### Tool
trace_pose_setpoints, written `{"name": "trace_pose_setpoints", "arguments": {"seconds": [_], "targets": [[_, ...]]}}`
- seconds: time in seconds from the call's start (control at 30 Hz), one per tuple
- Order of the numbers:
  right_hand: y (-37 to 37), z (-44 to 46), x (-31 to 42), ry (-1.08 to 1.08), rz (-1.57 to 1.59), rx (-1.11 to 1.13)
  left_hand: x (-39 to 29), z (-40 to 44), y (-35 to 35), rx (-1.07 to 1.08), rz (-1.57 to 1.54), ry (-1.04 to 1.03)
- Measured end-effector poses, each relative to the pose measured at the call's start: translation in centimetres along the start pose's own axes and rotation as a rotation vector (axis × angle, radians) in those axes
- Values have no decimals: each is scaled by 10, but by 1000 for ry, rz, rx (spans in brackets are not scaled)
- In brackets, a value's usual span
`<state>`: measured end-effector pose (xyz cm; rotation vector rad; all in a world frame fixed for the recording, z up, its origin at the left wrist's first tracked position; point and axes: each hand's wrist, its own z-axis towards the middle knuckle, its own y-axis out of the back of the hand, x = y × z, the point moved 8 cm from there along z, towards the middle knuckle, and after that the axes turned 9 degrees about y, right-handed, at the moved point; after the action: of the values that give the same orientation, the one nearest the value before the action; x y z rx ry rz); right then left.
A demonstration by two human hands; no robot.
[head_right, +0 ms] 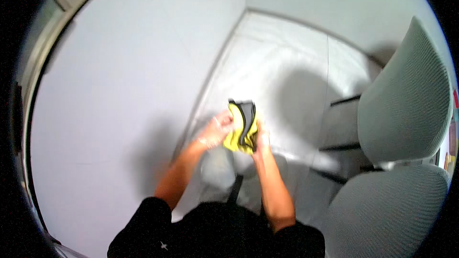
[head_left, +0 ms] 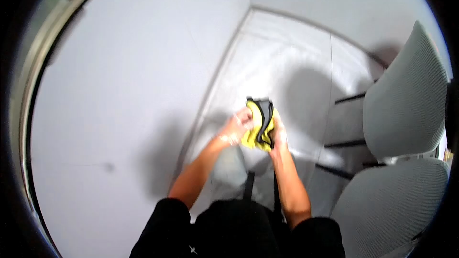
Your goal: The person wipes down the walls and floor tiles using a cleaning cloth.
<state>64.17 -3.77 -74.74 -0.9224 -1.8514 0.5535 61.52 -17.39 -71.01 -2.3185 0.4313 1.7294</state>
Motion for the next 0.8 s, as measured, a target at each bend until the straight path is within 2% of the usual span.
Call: {"name": "trace_pose_setpoints", "arguments": {"seconds": [0.03,0.1,0.17,0.2,0.3,0.37,0.43,0.47,0.5,0.67,0.77,0.8], "targets": [[-2,-4,0,25,-43,27,0,-1,4,-82,176,-76],[-11,-21,-4,-115,-2,116,-65,-34,-2,-333,892,-40],[44,16,-32,-32,-240,130,-80,-43,-12,-419,1079,-409],[22,11,-26,-33,-296,195,-95,-52,-17,-441,1173,-540],[-25,-26,-19,13,-421,338,-86,-54,-16,-452,1264,-527],[-10,-11,-27,-40,-384,253,-96,-54,-6,-463,1157,-471],[-5,-9,-25,-86,-154,208,-111,-60,1,-482,1006,-362],[-7,-13,-25,-111,-42,175,-114,-63,7,-482,1004,-230],[-7,-23,-21,-164,42,129,-116,-66,12,-489,978,-252],[-11,-16,-26,-129,150,177,-108,-69,29,-551,762,-278],[19,-3,-29,14,-464,-66,-105,-67,37,-555,741,-150],[28,2,-27,116,-609,-137,-105,-63,35,-508,836,-88]]}}
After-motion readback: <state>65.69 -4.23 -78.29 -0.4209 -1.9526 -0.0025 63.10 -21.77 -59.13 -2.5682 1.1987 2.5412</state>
